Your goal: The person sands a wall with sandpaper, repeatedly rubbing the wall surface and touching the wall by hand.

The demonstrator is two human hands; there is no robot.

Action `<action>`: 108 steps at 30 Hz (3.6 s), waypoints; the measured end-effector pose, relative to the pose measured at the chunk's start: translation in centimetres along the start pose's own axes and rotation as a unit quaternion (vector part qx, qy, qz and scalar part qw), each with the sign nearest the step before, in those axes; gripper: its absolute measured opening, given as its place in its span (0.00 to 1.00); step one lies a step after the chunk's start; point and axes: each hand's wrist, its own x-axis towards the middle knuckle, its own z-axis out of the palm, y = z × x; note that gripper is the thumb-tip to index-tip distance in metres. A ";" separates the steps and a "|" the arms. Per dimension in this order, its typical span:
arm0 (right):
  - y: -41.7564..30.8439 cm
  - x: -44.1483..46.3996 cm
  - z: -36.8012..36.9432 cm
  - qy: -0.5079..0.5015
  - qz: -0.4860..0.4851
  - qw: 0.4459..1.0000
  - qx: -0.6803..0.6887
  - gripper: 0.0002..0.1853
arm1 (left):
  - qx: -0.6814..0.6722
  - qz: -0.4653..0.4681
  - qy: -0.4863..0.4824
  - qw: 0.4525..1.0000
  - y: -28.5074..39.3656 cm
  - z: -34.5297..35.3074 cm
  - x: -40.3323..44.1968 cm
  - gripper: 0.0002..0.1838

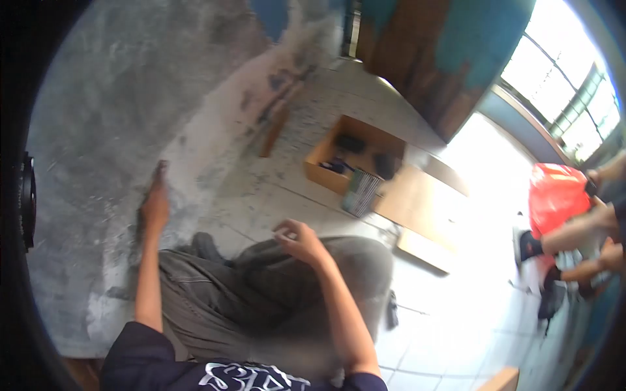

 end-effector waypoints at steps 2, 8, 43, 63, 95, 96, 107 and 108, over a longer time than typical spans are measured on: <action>0.1 0.1 0.1 -0.005 0.021 1.000 0.012 0.12 | -0.023 0.131 0.096 0.986 -1.6 1.2 0.6 0.29; 0.7 0.5 0.1 -0.016 0.032 0.999 -0.001 0.13 | -0.120 0.151 0.083 0.978 -0.2 2.5 5.4 0.24; 0.9 0.8 2.3 0.031 0.031 0.981 -0.187 0.12 | 0.331 0.090 0.065 0.937 -2.2 -1.0 2.1 0.27; 1.7 1.1 2.8 0.035 0.052 0.977 -0.205 0.12 | 0.363 0.145 0.046 0.919 0.1 -3.7 2.5 0.25; 1.6 0.7 2.6 0.030 0.031 0.987 -0.155 0.11 | 0.353 0.170 0.050 0.919 -2.6 2.1 5.8 0.26; 1.7 0.9 2.6 0.041 0.022 0.987 -0.152 0.11 | 0.359 0.174 0.051 0.915 -2.5 2.0 5.8 0.26; 2.1 0.6 1.1 0.008 -0.029 0.998 -0.058 0.12 | 0.344 0.188 0.193 0.899 -7.2 10.0 12.1 0.33; 2.3 0.5 1.0 0.001 -0.041 0.998 -0.057 0.12 | 0.247 0.180 0.204 0.930 -7.7 9.7 10.8 0.31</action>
